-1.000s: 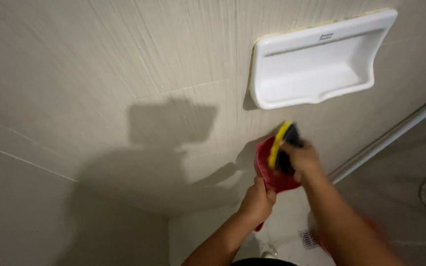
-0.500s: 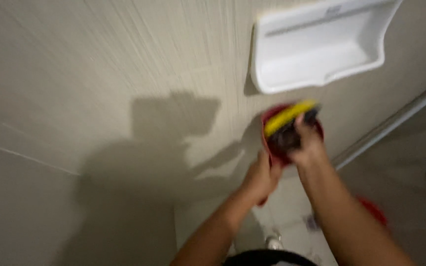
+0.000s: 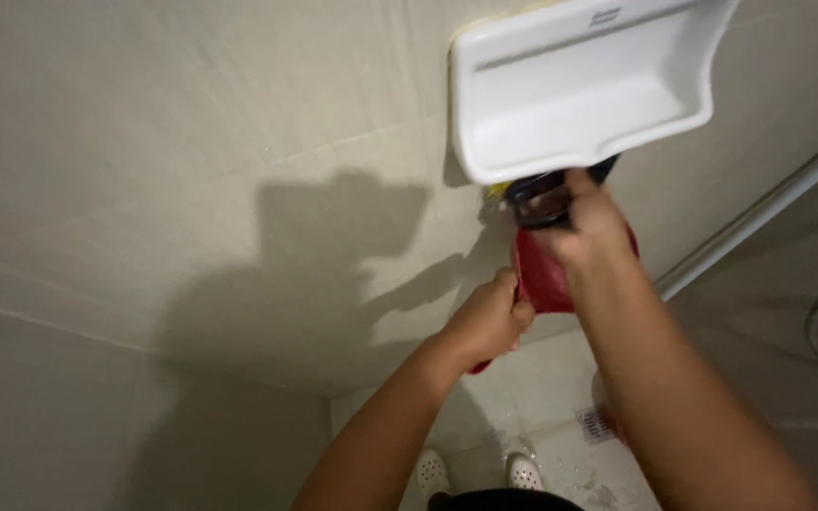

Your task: Cleaning a tiled bathroom wall using a scrub brush and rinsing with water from a scoop.

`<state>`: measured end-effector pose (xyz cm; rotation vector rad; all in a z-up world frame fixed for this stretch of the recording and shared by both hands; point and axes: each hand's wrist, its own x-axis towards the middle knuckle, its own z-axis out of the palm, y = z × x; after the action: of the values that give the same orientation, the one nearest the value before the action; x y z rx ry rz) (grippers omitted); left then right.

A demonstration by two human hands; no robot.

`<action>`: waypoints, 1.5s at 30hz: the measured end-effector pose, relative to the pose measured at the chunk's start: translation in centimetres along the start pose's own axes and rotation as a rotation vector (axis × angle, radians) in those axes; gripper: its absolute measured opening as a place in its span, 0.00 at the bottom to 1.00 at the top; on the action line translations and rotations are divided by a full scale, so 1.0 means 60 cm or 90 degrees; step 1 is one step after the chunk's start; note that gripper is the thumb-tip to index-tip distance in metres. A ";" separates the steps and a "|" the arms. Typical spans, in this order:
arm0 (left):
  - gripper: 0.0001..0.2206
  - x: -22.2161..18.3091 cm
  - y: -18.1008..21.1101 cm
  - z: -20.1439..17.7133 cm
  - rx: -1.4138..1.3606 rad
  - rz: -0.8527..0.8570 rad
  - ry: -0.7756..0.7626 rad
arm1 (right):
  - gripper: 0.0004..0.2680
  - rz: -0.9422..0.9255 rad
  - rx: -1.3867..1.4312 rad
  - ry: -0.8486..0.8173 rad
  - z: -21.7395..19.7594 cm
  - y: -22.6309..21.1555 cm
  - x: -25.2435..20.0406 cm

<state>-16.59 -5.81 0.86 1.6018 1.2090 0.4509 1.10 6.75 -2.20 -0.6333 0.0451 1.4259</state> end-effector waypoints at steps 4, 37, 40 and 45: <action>0.16 -0.005 0.003 0.009 -0.022 -0.006 0.026 | 0.17 -0.062 -0.059 -0.041 -0.064 -0.065 0.051; 0.14 -0.047 -0.111 0.034 -0.148 -0.095 0.124 | 0.27 -0.236 -0.266 0.029 0.025 -0.009 -0.072; 0.12 -0.041 -0.152 0.039 -0.179 -0.083 0.095 | 0.31 -0.377 -0.286 -0.016 0.020 0.094 -0.081; 0.20 -0.036 -0.156 0.043 -0.071 -0.039 0.101 | 0.33 -0.333 -0.614 -0.132 0.007 0.199 -0.136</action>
<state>-19.95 -9.33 -7.79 1.4515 1.3251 0.6037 -11.50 -0.28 -3.14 -1.1643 -0.9537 0.9294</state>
